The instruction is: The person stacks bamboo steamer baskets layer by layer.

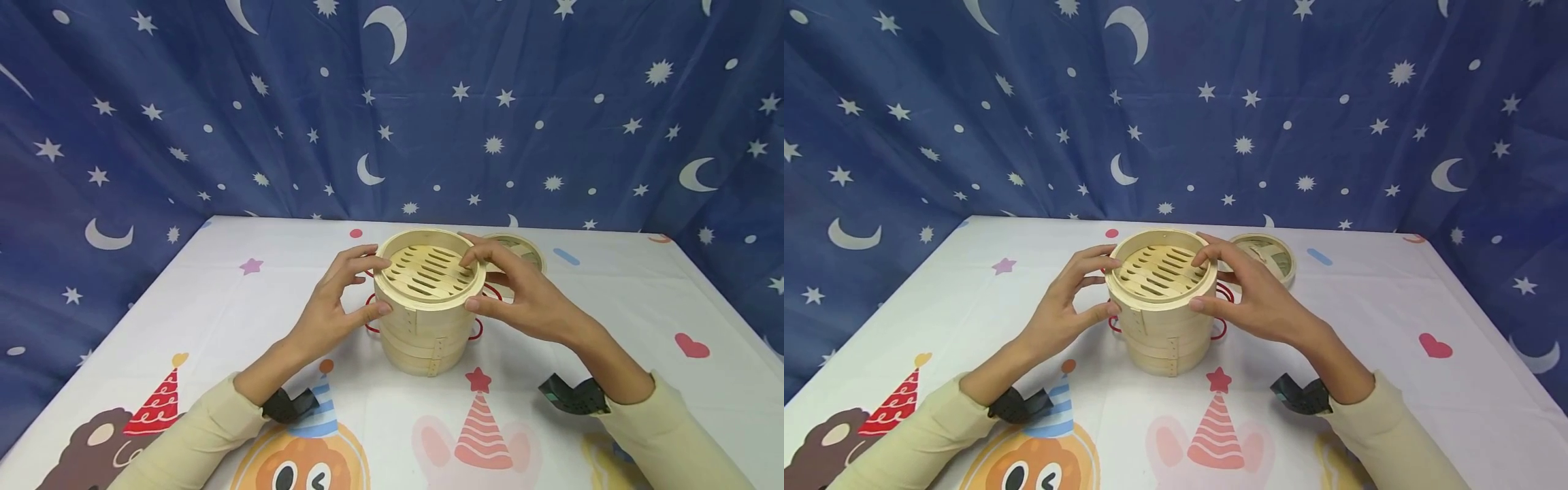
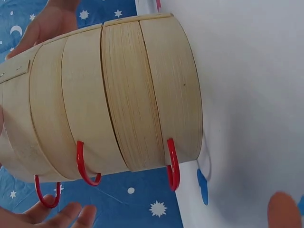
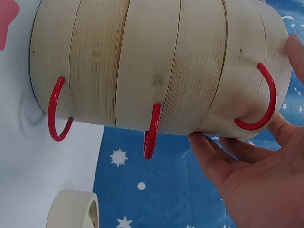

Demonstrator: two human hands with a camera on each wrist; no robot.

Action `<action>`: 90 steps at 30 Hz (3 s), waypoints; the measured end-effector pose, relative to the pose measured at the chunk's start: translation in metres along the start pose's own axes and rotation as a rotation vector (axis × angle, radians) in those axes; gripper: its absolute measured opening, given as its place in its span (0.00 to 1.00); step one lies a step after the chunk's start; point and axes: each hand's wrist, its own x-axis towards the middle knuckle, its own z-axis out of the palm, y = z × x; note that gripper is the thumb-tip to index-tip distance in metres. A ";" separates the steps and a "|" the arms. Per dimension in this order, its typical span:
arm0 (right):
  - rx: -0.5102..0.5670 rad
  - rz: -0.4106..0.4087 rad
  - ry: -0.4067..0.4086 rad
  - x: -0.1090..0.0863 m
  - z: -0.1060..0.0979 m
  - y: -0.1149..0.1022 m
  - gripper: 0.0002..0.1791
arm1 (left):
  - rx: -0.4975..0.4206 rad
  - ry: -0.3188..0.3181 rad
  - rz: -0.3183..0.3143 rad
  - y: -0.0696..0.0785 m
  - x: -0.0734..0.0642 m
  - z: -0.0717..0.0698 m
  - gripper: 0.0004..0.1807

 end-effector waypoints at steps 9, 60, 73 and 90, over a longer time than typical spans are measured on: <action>-0.042 0.000 0.039 0.001 -0.003 -0.002 0.25 | -0.041 0.040 0.005 0.005 -0.001 0.005 0.31; -0.005 -0.041 0.023 0.002 -0.010 0.008 0.24 | -0.061 0.066 0.000 0.011 -0.003 0.010 0.28; 0.008 -0.054 0.038 0.000 -0.012 0.009 0.23 | -0.059 0.103 0.024 0.014 -0.004 0.013 0.29; 0.059 -0.020 -0.027 0.001 -0.012 0.011 0.20 | -0.068 0.076 -0.008 0.012 -0.005 0.014 0.35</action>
